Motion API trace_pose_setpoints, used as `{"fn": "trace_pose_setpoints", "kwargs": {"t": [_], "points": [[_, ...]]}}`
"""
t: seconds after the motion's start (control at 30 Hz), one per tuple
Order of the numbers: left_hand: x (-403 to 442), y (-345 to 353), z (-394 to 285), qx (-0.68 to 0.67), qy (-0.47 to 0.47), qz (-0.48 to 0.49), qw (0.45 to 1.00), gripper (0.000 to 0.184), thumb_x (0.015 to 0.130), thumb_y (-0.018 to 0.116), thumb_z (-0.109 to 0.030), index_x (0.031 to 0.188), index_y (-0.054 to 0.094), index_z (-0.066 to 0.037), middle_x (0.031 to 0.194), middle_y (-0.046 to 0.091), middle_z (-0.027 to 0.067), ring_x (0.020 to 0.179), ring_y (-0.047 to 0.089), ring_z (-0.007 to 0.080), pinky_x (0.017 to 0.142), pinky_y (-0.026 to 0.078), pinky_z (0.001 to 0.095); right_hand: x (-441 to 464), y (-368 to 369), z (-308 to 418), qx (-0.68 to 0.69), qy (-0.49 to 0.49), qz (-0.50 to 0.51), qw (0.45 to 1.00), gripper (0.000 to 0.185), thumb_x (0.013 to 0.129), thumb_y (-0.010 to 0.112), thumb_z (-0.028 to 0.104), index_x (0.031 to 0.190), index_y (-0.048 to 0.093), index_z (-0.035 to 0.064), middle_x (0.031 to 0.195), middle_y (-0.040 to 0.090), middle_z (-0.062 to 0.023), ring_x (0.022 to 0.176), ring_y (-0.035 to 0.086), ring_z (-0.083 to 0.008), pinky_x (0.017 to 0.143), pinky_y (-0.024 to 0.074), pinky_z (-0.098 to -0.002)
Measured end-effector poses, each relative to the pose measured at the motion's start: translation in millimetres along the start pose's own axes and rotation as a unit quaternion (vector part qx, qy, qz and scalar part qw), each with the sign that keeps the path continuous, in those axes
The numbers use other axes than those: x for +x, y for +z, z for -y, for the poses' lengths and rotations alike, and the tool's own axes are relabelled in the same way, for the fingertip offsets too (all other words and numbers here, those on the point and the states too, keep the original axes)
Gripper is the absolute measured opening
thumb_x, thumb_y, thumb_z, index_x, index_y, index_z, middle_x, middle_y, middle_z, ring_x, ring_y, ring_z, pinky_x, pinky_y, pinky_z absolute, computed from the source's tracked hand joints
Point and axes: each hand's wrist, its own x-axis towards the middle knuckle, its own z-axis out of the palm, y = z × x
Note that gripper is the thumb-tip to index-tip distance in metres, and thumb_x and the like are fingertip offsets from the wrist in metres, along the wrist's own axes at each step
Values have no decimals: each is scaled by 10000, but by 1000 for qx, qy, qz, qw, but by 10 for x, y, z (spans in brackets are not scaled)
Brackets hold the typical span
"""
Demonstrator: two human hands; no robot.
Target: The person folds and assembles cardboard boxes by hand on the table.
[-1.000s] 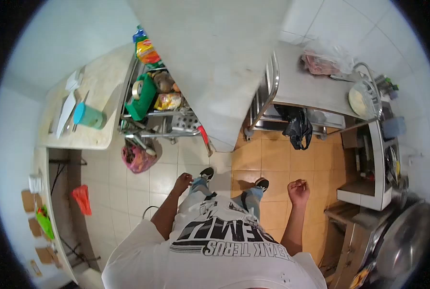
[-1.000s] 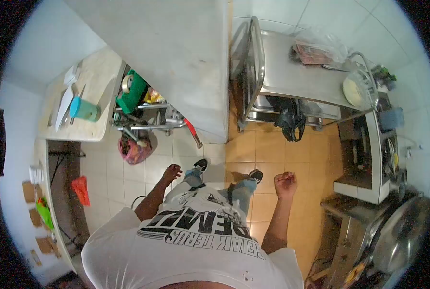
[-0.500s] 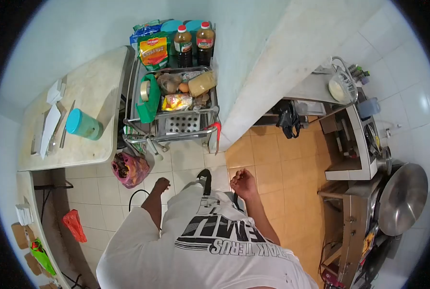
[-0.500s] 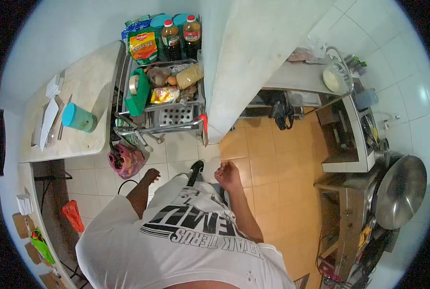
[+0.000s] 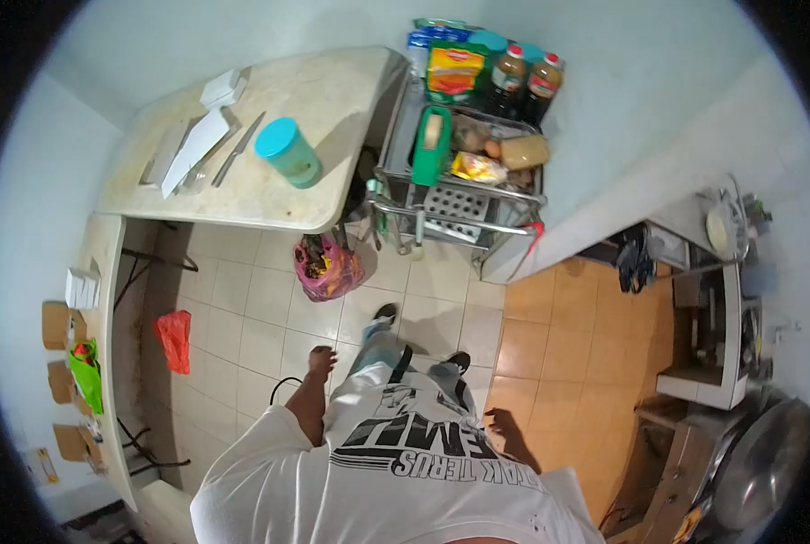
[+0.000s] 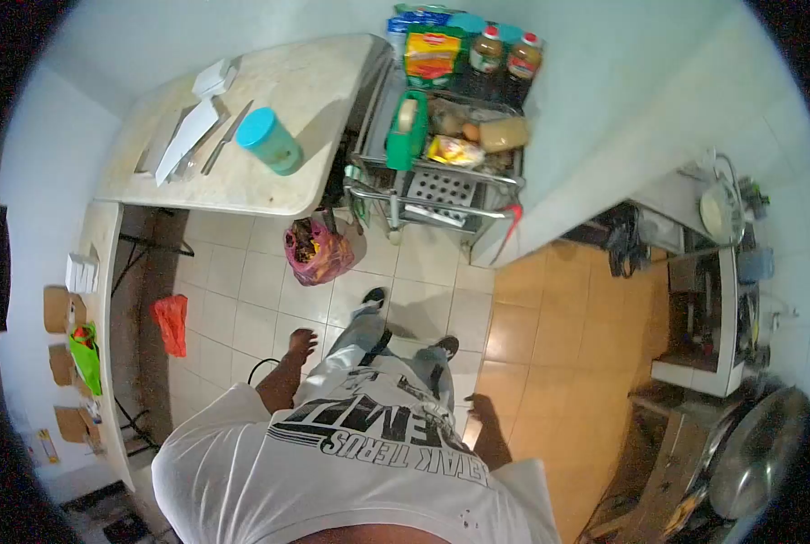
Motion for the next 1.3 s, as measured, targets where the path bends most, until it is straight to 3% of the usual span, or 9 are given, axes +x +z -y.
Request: {"fn": "trace_pose_setpoints", "kwargs": {"t": [0.1,0.13,0.17,0.3,0.5,0.83,0.97,1.13,1.3], "points": [[269,-652,161,16,0,-53,998,185,842,532,-155,994,582,-62,781,653,96,561,582,147,431,417,263,-43,660,378,-162,-312,-54,934,183,779,612,178,876,646,26,606,539,-64,518,494,-122,478,461,-281],[323,-800,127,21,29,-52,998,192,846,529,-152,1003,582,-54,788,652,104,558,584,151,437,425,264,-231,975,838,44,50,-92,994,230,845,563,238,863,626,18,566,536,-58,463,479,-120,454,431,-268],[394,-928,70,28,60,-49,997,199,851,526,-148,1011,583,-46,795,651,112,554,587,155,444,433,266,-238,1237,1102,90,149,-109,979,237,847,560,248,877,620,21,587,536,-60,479,482,-123,468,430,-273],[1175,-1508,-195,236,253,60,936,230,884,534,-242,966,622,-46,644,624,88,536,591,155,513,478,301,107,2064,1458,37,129,-69,989,273,854,545,287,935,595,31,671,534,-68,542,495,-138,525,429,-293],[1137,-2710,-1213,61,56,105,991,382,875,543,-372,1098,547,-62,952,661,82,742,601,162,570,439,288,798,3480,2204,-56,87,23,994,339,865,524,346,1022,558,47,798,531,-81,637,515,-160,610,427,-323],[1949,-3379,-2347,89,108,133,981,443,883,502,-350,1173,495,-15,1024,644,125,836,619,221,621,469,332,2018,4321,3350,-172,92,156,968,466,883,488,444,1167,496,74,1008,526,-101,795,548,-197,752,424,-372],[2064,-3790,-2699,78,210,174,959,645,797,645,-450,1253,457,-34,1162,569,174,1019,556,228,810,453,350,2678,4634,3706,-209,96,230,946,520,891,473,483,1225,472,85,1092,524,-110,858,561,-212,808,423,-392],[2164,-4487,-3166,98,83,225,966,886,723,701,-481,1357,335,18,1322,438,213,1233,410,296,993,350,356,3619,5459,4023,-218,93,328,914,588,900,455,531,1297,441,98,1198,521,-120,937,578,-230,879,421,-416],[3624,-5314,-3333,305,227,86,921,508,772,664,-304,1194,544,-47,1077,627,147,942,609,245,815,470,347,2849,7227,7095,-72,18,332,940,487,946,433,405,1282,468,54,1098,604,-105,1053,505,-191,956,364,-316]]}}
